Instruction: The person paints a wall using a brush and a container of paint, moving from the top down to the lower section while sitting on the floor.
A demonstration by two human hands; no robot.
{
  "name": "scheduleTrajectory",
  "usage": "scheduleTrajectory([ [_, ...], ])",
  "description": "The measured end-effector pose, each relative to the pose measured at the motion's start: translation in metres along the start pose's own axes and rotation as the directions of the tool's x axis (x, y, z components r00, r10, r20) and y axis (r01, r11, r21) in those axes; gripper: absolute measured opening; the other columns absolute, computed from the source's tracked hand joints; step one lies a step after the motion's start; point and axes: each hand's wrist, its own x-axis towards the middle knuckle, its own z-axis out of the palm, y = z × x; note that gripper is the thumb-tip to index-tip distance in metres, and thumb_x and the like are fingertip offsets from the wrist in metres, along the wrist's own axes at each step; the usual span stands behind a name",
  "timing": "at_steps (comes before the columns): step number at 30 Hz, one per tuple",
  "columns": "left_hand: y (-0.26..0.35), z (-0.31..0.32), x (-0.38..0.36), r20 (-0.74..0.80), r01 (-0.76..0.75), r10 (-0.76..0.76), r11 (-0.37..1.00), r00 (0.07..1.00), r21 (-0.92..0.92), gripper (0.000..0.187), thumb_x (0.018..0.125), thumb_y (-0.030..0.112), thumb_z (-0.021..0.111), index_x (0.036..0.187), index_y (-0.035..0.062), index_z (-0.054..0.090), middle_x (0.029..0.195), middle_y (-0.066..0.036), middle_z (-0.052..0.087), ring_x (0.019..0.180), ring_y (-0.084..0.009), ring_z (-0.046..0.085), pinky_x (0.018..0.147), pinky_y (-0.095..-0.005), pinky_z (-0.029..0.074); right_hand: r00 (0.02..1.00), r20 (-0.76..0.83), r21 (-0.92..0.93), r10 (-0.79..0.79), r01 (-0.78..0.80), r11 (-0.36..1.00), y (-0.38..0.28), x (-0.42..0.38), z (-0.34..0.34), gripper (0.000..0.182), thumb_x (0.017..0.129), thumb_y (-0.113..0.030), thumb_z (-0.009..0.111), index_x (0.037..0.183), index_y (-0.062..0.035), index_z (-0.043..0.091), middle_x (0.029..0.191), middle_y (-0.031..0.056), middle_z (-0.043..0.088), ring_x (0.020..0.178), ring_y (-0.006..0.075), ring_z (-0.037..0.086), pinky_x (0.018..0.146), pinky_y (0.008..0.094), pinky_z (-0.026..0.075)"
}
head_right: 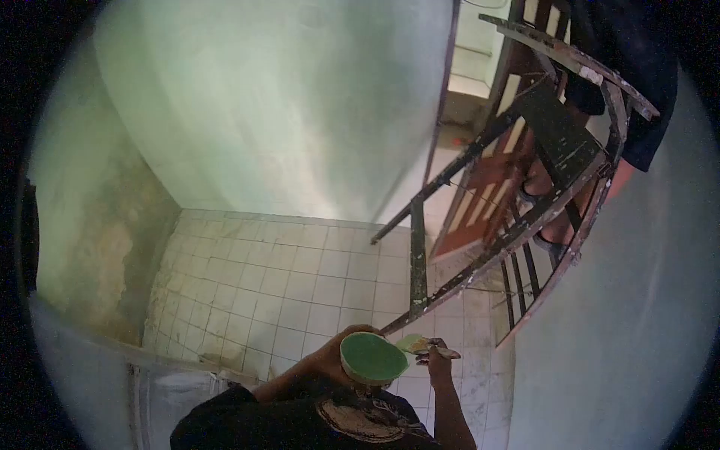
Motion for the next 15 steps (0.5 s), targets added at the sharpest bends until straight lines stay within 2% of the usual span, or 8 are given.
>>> scheduleTrajectory([
  [1,0.008,0.008,-0.006,-0.029,0.048,-0.046,0.996,0.999,0.078,0.105,0.048,0.028,0.088,0.13,0.0011,0.028,0.12,-0.014,0.047,0.11,-0.0224,0.048,0.093,-0.0359,0.039,0.998,-0.011,0.044,0.069,-0.069,0.997,-0.005,0.0,0.0,0.015,0.087,-0.014,0.039,0.094,-0.0077,0.05,0.085,0.006,0.057,0.071,0.0139,0.056,0.064,0.0255,0.045],
  [3,0.009,0.022,-0.018,-0.071,0.096,-0.084,0.978,0.994,0.183,0.106,0.048,0.029,0.088,0.13,0.001,0.028,0.12,-0.014,0.047,0.111,-0.0225,0.048,0.094,-0.036,0.039,0.997,0.029,0.056,0.068,-0.069,0.996,0.003,0.008,-0.005,0.015,0.087,-0.014,0.038,0.095,-0.008,0.049,0.084,0.0072,0.057,0.069,0.0153,0.057,0.061,0.0274,0.047],
  [5,0.011,0.044,-0.035,-0.19,0.14,-0.099,0.967,0.977,0.213,0.107,0.047,0.029,0.089,0.13,0.0008,0.028,0.121,-0.015,0.047,0.111,-0.0231,0.047,0.094,-0.0366,0.039,0.996,0.06,0.066,0.064,-0.068,0.995,0.014,0.007,-0.01,0.016,0.087,-0.014,0.036,0.096,-0.0084,0.049,0.082,0.0084,0.058,0.068,0.0167,0.059,0.059,0.0292,0.049],
  [7,0.014,0.07,-0.056,-0.233,0.126,-0.067,0.961,0.97,0.247,0.107,0.046,0.029,0.089,0.129,0.0006,0.028,0.122,-0.015,0.046,0.111,-0.0235,0.047,0.094,-0.0369,0.039,0.975,0.217,0.113,0.042,-0.068,0.991,0.033,0.006,-0.015,0.015,0.089,-0.015,0.038,0.1,-0.0079,0.045,0.079,0.0132,0.06,0.061,0.0196,0.06,0.052,0.032,0.051],
  [9,0.011,0.098,-0.079,-0.376,0.092,-0.04,0.988,0.926,0.123,0.107,0.045,0.028,0.09,0.129,0.0006,0.028,0.122,-0.015,0.046,0.112,-0.0233,0.047,0.094,-0.0367,0.039,0.953,0.297,0.055,0.062,-0.081,0.995,0.036,-0.002,-0.016,0.016,0.088,-0.014,0.04,0.101,-0.0066,0.046,0.08,0.0134,0.06,0.06,0.0201,0.06,0.053,0.0323,0.051],
  [11,0.016,0.133,-0.099,-0.438,0.098,-0.031,0.986,0.898,0.133,0.107,0.044,0.029,0.09,0.128,0.0004,0.029,0.122,-0.014,0.046,0.112,-0.0229,0.048,0.094,-0.0361,0.039,0.897,0.419,-0.078,0.139,-0.117,0.99,0.045,-0.019,-0.021,0.017,0.087,-0.014,0.041,0.101,-0.0052,0.047,0.08,0.0131,0.059,0.061,0.0205,0.059,0.053,0.033,0.05],
  [12,0.015,0.15,-0.113,-0.485,0.13,-0.027,0.975,0.874,0.179,0.107,0.043,0.029,0.09,0.127,0.0002,0.03,0.121,-0.014,0.047,0.111,-0.023,0.048,0.094,-0.0358,0.039,0.873,0.462,-0.131,0.157,-0.108,0.986,0.054,-0.026,-0.024,0.017,0.087,-0.012,0.034,0.098,-0.008,0.047,0.08,0.0122,0.06,0.065,0.0196,0.06,0.057,0.0311,0.051],
  [15,0.02,0.208,-0.148,-0.609,0.165,-0.007,0.965,0.793,0.205,0.104,0.042,0.028,0.09,0.125,0.0,0.034,0.119,-0.014,0.049,0.109,-0.0232,0.05,0.094,-0.0352,0.039,0.802,0.566,-0.22,0.19,-0.074,0.973,0.079,-0.049,-0.021,0.017,0.086,-0.011,0.036,0.099,-0.008,0.047,0.08,0.0124,0.06,0.064,0.0194,0.06,0.056,0.0312,0.05],
])
